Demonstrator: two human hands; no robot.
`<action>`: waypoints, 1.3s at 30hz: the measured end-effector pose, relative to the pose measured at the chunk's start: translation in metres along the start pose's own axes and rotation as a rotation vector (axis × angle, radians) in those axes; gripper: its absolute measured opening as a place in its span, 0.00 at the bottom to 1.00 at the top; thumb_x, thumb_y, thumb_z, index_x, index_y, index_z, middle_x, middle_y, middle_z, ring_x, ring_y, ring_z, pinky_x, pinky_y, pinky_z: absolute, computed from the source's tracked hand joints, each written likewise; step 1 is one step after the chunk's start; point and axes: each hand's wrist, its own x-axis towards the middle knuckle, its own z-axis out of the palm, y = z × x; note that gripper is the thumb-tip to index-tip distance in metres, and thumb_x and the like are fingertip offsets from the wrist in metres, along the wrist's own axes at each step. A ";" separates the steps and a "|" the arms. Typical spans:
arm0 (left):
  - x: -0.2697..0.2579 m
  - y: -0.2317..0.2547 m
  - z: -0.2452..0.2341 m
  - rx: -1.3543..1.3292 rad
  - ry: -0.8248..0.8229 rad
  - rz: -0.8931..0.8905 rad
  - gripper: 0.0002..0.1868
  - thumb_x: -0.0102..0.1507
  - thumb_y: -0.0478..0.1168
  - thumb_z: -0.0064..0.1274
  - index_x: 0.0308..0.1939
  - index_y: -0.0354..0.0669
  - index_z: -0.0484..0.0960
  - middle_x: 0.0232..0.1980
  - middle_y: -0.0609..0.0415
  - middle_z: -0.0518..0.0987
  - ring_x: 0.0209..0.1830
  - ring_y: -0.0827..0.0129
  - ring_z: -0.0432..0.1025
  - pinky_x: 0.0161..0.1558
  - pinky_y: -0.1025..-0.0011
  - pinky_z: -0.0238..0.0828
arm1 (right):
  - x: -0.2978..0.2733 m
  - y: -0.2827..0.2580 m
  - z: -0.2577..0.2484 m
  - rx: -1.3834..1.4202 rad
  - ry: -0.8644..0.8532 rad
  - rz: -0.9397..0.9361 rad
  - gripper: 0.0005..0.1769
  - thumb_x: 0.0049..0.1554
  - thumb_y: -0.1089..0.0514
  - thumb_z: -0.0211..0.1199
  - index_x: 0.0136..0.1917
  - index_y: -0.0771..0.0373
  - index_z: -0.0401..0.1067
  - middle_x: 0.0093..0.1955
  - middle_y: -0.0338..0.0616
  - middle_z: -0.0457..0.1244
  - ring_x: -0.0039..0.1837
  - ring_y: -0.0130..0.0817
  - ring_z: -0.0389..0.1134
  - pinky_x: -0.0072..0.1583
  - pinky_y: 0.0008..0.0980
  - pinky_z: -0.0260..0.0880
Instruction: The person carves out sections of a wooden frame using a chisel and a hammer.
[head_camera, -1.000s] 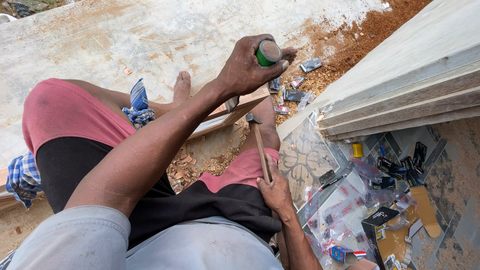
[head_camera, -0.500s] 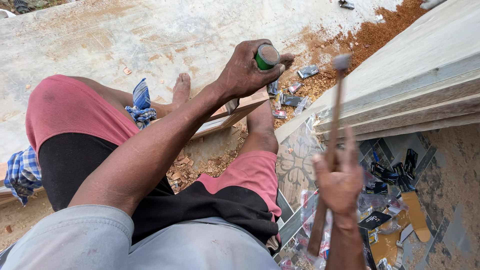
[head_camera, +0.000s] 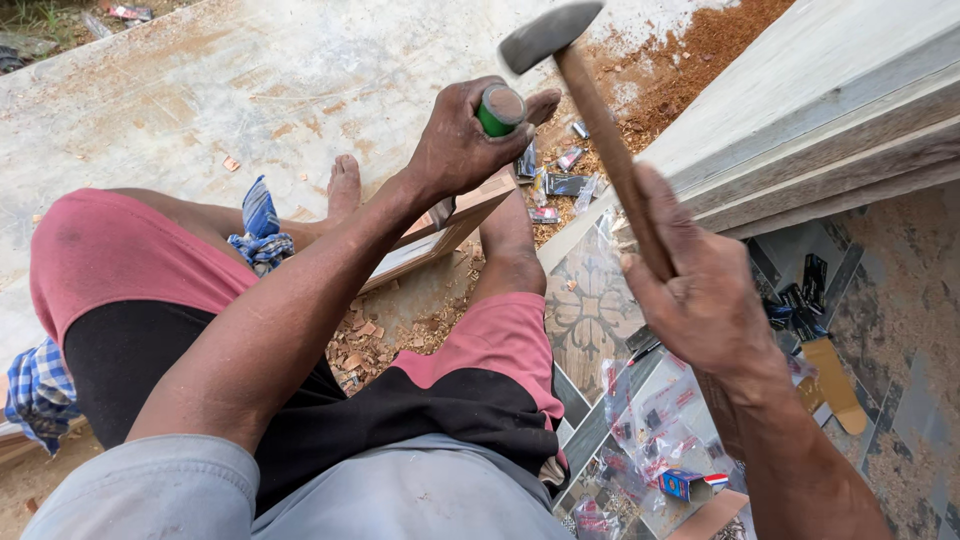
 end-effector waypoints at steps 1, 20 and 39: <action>0.000 -0.006 0.001 0.022 -0.005 -0.010 0.13 0.63 0.41 0.64 0.36 0.35 0.79 0.32 0.51 0.81 0.33 0.73 0.76 0.37 0.68 0.75 | -0.002 0.003 -0.012 0.072 0.080 0.023 0.43 0.61 0.60 0.63 0.83 0.64 0.46 0.26 0.37 0.59 0.26 0.24 0.58 0.33 0.29 0.64; -0.008 -0.028 0.004 0.063 -0.045 -0.012 0.11 0.63 0.39 0.66 0.38 0.37 0.79 0.32 0.53 0.80 0.32 0.73 0.76 0.36 0.71 0.74 | -0.006 0.021 -0.007 0.151 0.250 -0.079 0.43 0.68 0.65 0.57 0.87 0.58 0.37 0.31 0.38 0.61 0.30 0.23 0.62 0.34 0.22 0.65; -0.056 0.037 -0.073 -0.144 0.177 -0.085 0.22 0.74 0.55 0.62 0.45 0.39 0.77 0.32 0.54 0.82 0.30 0.75 0.81 0.33 0.77 0.83 | -0.127 0.014 0.195 0.453 -0.049 0.610 0.47 0.54 0.65 0.64 0.83 0.54 0.50 0.57 0.60 0.66 0.49 0.37 0.73 0.51 0.32 0.73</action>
